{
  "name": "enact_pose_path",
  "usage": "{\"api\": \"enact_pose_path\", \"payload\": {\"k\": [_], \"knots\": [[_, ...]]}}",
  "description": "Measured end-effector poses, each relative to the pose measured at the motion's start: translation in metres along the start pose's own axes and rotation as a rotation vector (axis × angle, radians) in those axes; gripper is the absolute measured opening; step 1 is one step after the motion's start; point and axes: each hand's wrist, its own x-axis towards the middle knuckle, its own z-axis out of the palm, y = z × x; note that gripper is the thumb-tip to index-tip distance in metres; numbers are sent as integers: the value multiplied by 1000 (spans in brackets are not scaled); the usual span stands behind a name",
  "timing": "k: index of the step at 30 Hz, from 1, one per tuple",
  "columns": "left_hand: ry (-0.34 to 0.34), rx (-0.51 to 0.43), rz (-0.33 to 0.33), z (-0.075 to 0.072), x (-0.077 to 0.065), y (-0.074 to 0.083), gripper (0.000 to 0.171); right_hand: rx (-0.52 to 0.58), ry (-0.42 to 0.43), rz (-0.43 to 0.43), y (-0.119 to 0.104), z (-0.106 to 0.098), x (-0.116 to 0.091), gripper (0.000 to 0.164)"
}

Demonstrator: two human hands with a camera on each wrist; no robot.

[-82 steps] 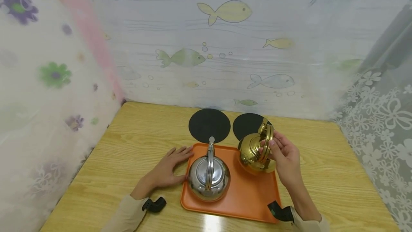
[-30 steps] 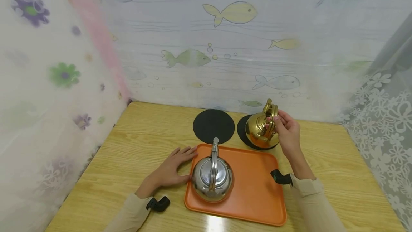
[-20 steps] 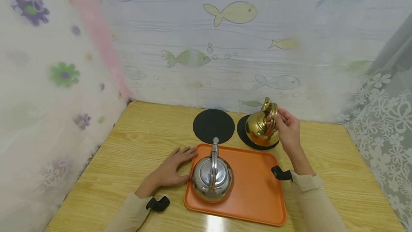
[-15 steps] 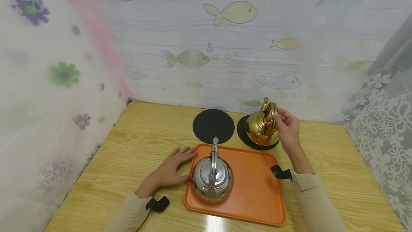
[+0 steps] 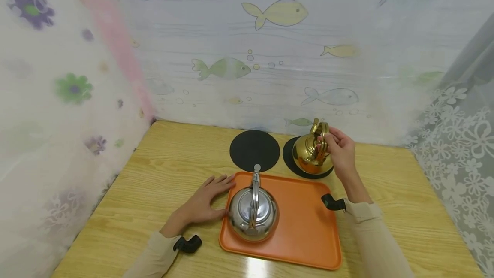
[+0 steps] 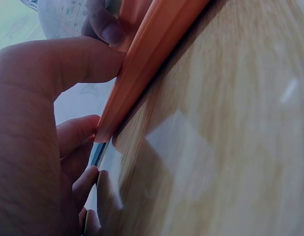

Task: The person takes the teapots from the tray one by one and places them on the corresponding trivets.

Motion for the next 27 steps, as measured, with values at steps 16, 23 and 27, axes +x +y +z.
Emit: {"api": "enact_pose_path", "payload": {"k": [16,23,27], "knots": [[-8,-1,-1,-2,-1,0,75,-17,-5,-1,6,10,4,51],[-11,-1,11,-2,-2,1,75,12,2,29,7,10,-1,51],[-3,-1,16,-2,-1,1,75,53,22,70,6,10,-3,51]]}}
